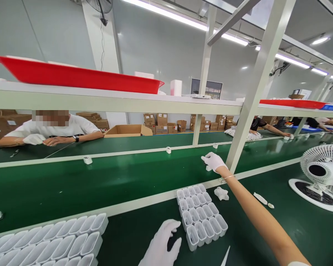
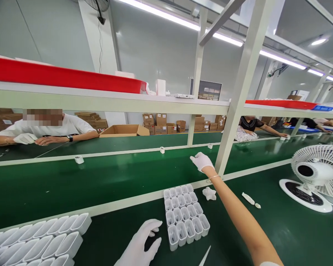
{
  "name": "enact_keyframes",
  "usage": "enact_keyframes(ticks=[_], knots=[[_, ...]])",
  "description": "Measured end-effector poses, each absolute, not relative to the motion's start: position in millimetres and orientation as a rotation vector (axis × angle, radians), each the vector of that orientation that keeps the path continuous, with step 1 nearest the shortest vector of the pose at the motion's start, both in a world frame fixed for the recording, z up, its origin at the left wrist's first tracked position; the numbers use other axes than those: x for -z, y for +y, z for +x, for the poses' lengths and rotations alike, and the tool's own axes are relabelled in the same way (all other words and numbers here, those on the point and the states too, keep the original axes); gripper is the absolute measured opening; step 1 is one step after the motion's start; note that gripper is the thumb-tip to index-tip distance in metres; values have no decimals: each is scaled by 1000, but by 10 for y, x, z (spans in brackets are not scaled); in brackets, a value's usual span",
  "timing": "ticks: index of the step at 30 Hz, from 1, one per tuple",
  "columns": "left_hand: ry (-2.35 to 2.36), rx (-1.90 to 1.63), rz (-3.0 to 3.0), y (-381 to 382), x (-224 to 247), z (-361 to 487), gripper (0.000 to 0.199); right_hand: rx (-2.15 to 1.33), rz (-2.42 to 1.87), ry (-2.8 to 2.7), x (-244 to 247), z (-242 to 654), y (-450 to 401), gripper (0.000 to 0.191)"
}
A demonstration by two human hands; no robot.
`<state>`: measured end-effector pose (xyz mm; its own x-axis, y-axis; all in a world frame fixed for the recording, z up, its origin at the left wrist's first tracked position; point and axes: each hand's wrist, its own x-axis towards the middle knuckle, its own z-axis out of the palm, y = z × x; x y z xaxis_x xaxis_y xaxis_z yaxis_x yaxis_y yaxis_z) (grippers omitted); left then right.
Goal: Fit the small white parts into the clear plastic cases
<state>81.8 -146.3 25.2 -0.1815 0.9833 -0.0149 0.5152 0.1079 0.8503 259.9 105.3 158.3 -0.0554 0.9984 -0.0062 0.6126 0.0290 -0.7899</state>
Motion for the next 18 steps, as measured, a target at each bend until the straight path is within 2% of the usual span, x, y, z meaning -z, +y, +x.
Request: enact_keyframes(ticks=[3, 6, 10, 14, 18], knots=[[1700, -748, 1610, -1516, -446, 890, 49, -1252, -1463, -1714, -1522, 2534, 742, 38], [1673, -616, 1722, -1556, -565, 972, 52, -1641, -1270, -1669, -1355, 2398, 380, 55], [1690, -692, 1797, -1559, -504, 1012, 37, -1990, -1014, -1586, -1219, 2241, -32, 55], [1688, -780, 1719, -1541, -350, 995, 21, -2126, -823, -1657, -1288, 2247, -268, 44], [1688, -1001, 1593, -1552, -303, 977, 11, -1977, -758, -1801, -1342, 2307, -366, 42]])
